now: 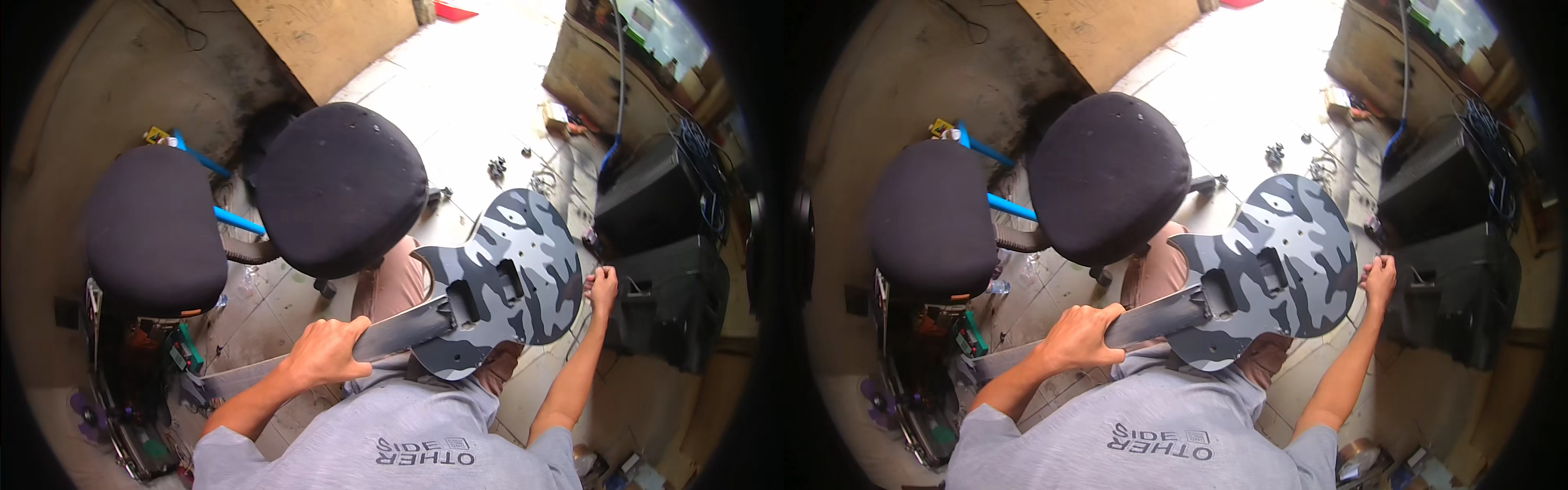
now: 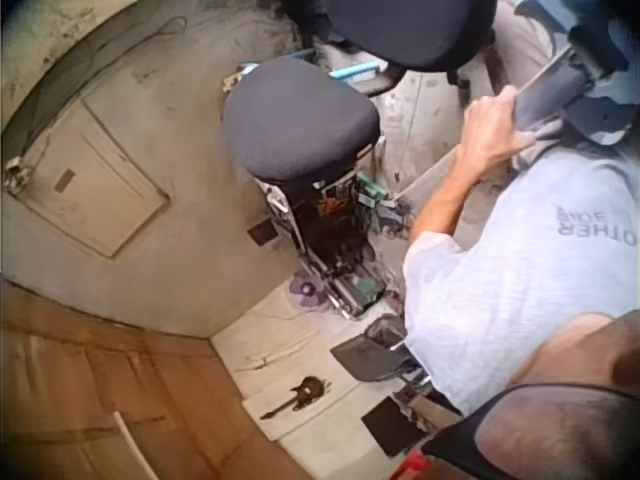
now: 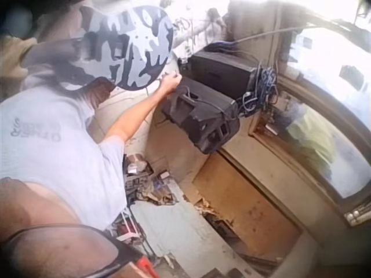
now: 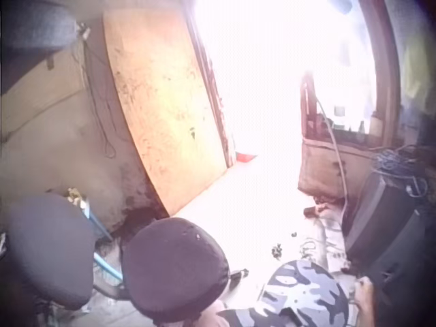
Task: The person works on the body and neck of a camouflage-patterned electric guitar, using a small tool to scrape along the edges of the neck and applying a strip of tape to the body.
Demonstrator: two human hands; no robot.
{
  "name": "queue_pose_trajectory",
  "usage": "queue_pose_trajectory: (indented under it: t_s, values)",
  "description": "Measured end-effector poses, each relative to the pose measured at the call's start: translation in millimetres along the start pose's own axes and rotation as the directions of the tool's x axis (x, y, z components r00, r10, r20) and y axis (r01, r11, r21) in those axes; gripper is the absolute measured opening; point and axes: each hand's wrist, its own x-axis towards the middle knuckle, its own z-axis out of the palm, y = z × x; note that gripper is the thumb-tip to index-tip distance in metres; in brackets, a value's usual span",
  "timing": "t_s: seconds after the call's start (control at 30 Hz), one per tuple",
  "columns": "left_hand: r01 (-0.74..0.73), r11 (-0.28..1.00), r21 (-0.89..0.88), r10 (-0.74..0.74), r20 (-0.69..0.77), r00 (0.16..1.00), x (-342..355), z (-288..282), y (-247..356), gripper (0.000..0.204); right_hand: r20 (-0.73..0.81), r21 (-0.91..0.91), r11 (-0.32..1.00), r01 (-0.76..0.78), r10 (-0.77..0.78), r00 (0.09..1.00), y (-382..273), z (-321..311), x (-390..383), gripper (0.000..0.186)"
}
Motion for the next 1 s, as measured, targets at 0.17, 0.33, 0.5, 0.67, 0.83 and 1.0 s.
queue_pose_trajectory:
  t_s: [0.17, 0.33, 0.5, 0.67, 0.83, 1.0]
  values:
    - [-0.032, 0.982, -0.186, 0.065, 0.176, 0.982, -0.4, -11.4, -6.2, 0.049, 0.236, 0.405, 0.912, 0.059, -0.167, 0.957, 62.1, 45.0, 27.0, 0.016]
    - [0.254, 0.707, -0.660, 0.242, 0.564, 0.789, 23.9, 47.5, -35.5, 0.061, 0.344, 0.533, 0.843, -0.066, -0.145, 0.928, 16.6, 58.1, 31.3, 0.016]
    - [0.363, 0.585, -0.725, 0.192, 0.559, 0.807, 39.4, 65.8, -0.2, 0.060, 0.279, 0.495, 0.867, 0.055, -0.219, 0.935, 17.2, 55.1, 80.9, 0.017]
    - [0.089, 0.515, -0.852, 0.220, 0.232, 0.948, 14.9, 79.1, -6.4, 0.053, 0.246, 0.380, 0.901, 0.207, -0.315, 0.917, -45.7, 58.3, 113.9, 0.017]
    - [-0.083, 0.333, -0.939, 0.258, 0.006, 0.966, 10.8, 9.8, 14.8, 0.034, -0.057, 0.529, 0.730, 0.433, -0.478, 0.876, -219.8, -1.2, 130.0, 0.017]
    - [-0.448, 0.242, -0.861, 0.259, -0.388, 0.885, 24.9, -68.4, 10.5, 0.027, -0.053, 0.707, 0.642, 0.297, -0.371, 0.927, -340.3, -60.8, -19.2, 0.019]
